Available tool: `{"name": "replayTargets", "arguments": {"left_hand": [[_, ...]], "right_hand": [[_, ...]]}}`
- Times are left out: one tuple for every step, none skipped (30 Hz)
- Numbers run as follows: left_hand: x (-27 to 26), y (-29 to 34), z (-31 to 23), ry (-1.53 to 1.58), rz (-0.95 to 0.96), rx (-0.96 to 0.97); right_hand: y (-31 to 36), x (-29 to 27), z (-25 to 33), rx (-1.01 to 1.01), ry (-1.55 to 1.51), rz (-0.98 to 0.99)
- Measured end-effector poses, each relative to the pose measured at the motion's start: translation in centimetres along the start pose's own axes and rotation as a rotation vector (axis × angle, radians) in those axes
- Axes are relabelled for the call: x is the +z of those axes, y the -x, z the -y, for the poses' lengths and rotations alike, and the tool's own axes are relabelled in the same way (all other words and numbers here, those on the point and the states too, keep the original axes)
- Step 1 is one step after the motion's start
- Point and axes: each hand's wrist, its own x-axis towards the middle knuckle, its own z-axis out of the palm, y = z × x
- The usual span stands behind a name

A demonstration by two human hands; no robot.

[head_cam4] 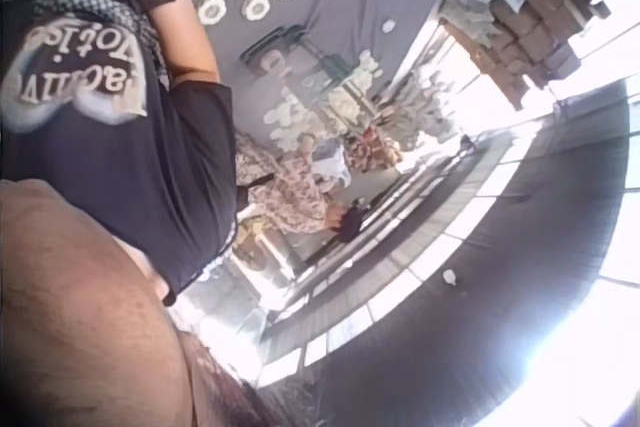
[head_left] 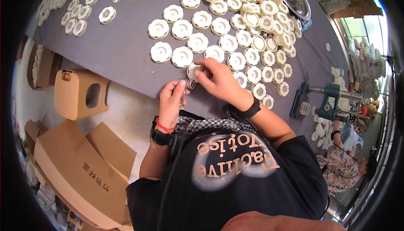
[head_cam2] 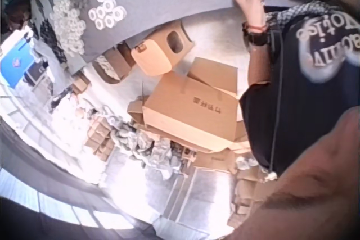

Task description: Assembling small white plastic components with metal screws on a factory table.

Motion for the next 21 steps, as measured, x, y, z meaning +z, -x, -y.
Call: {"name": "replayTargets", "arguments": {"left_hand": [[-0.2,-0.2,0.2,0.006,-0.005,0.001],[-0.6,-0.6,0.7,0.026,0.031,0.012],[-0.7,-0.8,0.7,0.045,0.072,0.022],[-0.6,-0.8,0.6,0.048,0.071,0.024],[-0.4,-0.7,0.4,0.131,0.033,0.019],[-0.2,-0.6,0.2,0.216,-0.009,0.016],[-0.2,-0.5,-0.2,0.218,-0.011,0.019],[-0.3,-0.4,-0.6,0.349,0.018,-0.027],[-0.4,-0.2,-0.9,0.478,0.048,-0.074],[-0.4,0.0,-1.1,0.478,0.047,-0.070],[-0.4,0.1,-1.3,0.467,0.048,-0.057],[-0.4,0.3,-1.4,0.456,0.048,-0.043],[-0.4,0.5,-1.5,0.455,0.045,-0.039],[-0.3,0.7,-1.5,0.424,0.078,0.005],[-0.4,1.0,-1.5,0.395,0.105,0.052],[-0.4,1.1,-1.3,0.397,0.098,0.057],[-0.4,1.1,-1.0,0.300,0.080,0.152],[-0.4,0.9,-0.6,0.204,0.071,0.243],[-0.3,0.8,-0.5,0.172,0.043,0.276],[0.0,0.7,-0.5,0.173,0.045,0.275],[0.3,0.6,-0.6,0.090,0.020,0.383]], "right_hand": [[-0.1,-0.5,0.9,0.031,-0.244,0.074],[-0.3,-0.7,1.5,-0.024,-0.211,0.216],[-0.5,-0.3,1.1,-0.087,-0.139,0.212],[-0.8,0.3,0.5,-0.151,-0.067,0.210],[-1.4,0.6,-0.2,-0.151,-0.034,0.158],[-2.3,0.8,-0.8,-0.154,-0.002,0.109],[-3.3,0.6,-0.6,-0.061,0.010,0.083],[-4.3,0.6,-1.1,-0.101,0.126,0.077],[-5.2,0.8,-1.4,-0.141,0.172,0.080],[-5.8,1.1,-1.7,-0.181,0.217,0.082],[-6.3,1.4,-2.0,-0.185,0.216,0.081],[-6.8,1.7,-2.0,-0.216,0.296,0.112],[-7.1,1.9,-2.1,-0.246,0.376,0.141],[-6.9,1.8,-2.1,-0.248,0.375,0.140],[-6.6,1.5,-1.5,-0.259,0.310,0.063],[-6.2,1.2,-1.0,-0.269,0.245,-0.013],[-5.8,0.6,-0.2,-0.276,0.242,-0.008],[-5.0,-0.1,0.7,-0.052,-0.053,0.202],[-4.1,-0.6,1.3,0.178,-0.350,0.406],[-3.2,-0.5,1.1,0.204,-0.508,0.482],[-2.7,-0.6,1.4,0.278,-0.702,0.476]]}}
